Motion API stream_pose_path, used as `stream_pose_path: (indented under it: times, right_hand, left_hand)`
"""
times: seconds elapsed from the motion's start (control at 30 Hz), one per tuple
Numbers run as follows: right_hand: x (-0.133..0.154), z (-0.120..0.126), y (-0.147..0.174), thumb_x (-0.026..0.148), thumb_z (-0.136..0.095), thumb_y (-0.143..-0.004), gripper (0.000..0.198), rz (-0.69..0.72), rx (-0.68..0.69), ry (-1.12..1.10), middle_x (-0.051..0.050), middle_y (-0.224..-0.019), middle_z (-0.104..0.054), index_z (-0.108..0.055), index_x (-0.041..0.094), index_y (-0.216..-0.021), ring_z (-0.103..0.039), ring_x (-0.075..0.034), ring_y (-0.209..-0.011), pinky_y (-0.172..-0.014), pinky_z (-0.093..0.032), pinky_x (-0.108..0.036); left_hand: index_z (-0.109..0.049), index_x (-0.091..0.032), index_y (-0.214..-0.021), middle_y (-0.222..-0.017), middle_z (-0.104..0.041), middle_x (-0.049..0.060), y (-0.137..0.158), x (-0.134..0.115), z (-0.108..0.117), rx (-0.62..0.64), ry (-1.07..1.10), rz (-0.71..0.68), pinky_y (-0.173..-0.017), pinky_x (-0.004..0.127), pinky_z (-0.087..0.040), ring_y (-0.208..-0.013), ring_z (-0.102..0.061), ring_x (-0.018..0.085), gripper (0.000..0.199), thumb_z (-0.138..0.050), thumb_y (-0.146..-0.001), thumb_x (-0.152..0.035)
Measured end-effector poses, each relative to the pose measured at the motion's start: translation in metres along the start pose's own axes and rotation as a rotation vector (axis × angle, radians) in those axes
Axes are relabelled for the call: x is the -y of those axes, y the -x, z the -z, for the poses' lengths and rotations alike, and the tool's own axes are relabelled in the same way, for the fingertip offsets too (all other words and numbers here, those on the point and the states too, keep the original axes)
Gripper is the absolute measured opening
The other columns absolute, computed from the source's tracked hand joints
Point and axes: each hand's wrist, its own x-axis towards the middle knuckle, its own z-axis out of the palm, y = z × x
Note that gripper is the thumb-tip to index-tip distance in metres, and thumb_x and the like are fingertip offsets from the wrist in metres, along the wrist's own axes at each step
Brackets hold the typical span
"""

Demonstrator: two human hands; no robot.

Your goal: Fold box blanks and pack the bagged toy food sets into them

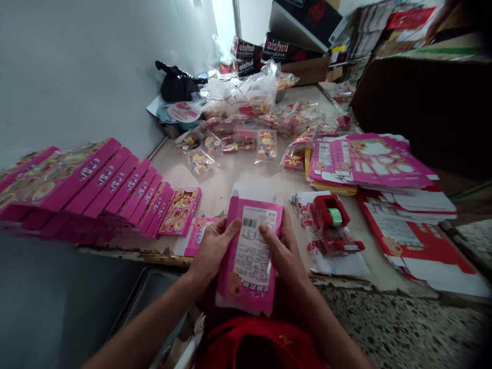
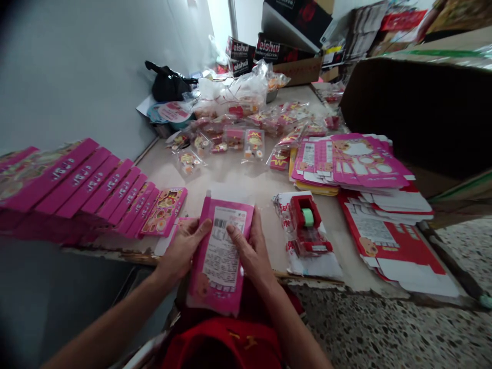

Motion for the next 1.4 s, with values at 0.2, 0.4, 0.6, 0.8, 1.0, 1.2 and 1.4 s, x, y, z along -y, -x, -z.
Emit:
stream_pose_path:
  times: [0.2, 0.4, 0.6, 0.8, 1.0, 1.2, 1.4]
  right_hand:
    - [-0.008, -0.004, 0.018, 0.033, -0.075, -0.086, 0.080, -0.325, 0.213, -0.292, -0.004, -0.125, -0.073, -0.037, 0.040, -0.155, -0.074, -0.025, -0.096, -0.082, -0.062, -0.040]
    - [-0.033, 0.006, 0.019, 0.063, -0.062, -0.093, 0.040, -0.357, 0.063, -0.010, -0.001, -0.083, -0.070, -0.062, 0.026, -0.111, -0.061, -0.018, -0.064, -0.060, -0.054, -0.030]
    - [-0.034, 0.012, 0.000, 0.060, -0.064, -0.091, 0.038, -0.219, -0.024, 0.263, 0.002, -0.074, -0.059, -0.058, 0.023, -0.093, -0.054, -0.016, -0.062, -0.056, -0.048, -0.027]
    - [-0.011, 0.022, -0.014, 0.043, -0.072, -0.089, 0.050, -0.219, 0.120, 0.223, 0.002, -0.079, -0.068, -0.061, 0.025, -0.134, -0.064, -0.017, -0.072, -0.066, -0.053, -0.028]
    - [0.007, 0.029, -0.017, 0.035, -0.075, -0.091, 0.018, 0.002, 0.227, 0.431, -0.004, -0.100, -0.079, -0.081, 0.025, -0.104, -0.071, -0.020, -0.090, -0.076, -0.056, -0.029]
    - [0.030, 0.002, -0.014, 0.038, -0.080, -0.086, 0.015, -0.127, 0.138, 0.326, -0.002, -0.085, -0.078, -0.081, 0.024, -0.092, -0.070, -0.018, -0.073, -0.063, -0.055, -0.027]
    - [0.040, -0.011, -0.010, 0.038, -0.081, -0.084, 0.015, -0.197, 0.076, 0.298, -0.001, -0.080, -0.075, -0.079, 0.025, -0.089, -0.067, -0.016, -0.070, -0.061, -0.055, -0.025]
  left_hand:
    - [-0.050, -0.027, -0.127, -0.086, -0.069, -0.004, 0.023, 0.044, 0.005, -0.260, 0.153, -0.218, -0.059, 0.020, -0.053, -0.064, -0.067, 0.012, 0.077, -0.093, -0.066, -0.045]
    - [-0.065, -0.021, -0.112, -0.084, -0.071, 0.001, 0.017, 0.057, 0.012, -0.012, 0.201, -0.107, -0.063, 0.020, -0.051, -0.070, -0.063, 0.013, 0.042, -0.071, -0.089, -0.055]
    - [-0.067, -0.018, -0.103, -0.089, -0.068, 0.000, -0.004, 0.059, 0.015, 0.004, 0.159, 0.041, -0.070, 0.021, -0.053, -0.077, -0.064, 0.012, 0.033, -0.075, -0.087, -0.045]
    - [-0.063, -0.025, -0.132, -0.095, -0.072, 0.000, -0.009, 0.034, 0.017, 0.043, 0.151, -0.073, -0.075, 0.025, -0.057, -0.083, -0.071, 0.015, 0.050, -0.078, -0.085, -0.031]
    - [-0.080, -0.017, -0.092, -0.095, -0.079, 0.007, -0.007, 0.006, 0.026, 0.078, -0.045, -0.159, -0.080, 0.028, -0.059, -0.090, -0.074, 0.021, 0.019, -0.082, -0.082, -0.033]
    - [-0.077, -0.017, -0.079, -0.080, -0.077, 0.004, -0.005, -0.015, 0.021, -0.005, 0.011, -0.026, -0.063, 0.025, -0.058, -0.071, -0.071, 0.017, 0.021, -0.089, -0.073, -0.033]
    - [-0.075, -0.018, -0.076, -0.070, -0.073, 0.000, -0.002, -0.022, 0.013, -0.077, 0.049, -0.023, -0.057, 0.023, -0.055, -0.062, -0.067, 0.014, 0.017, -0.087, -0.075, -0.030]
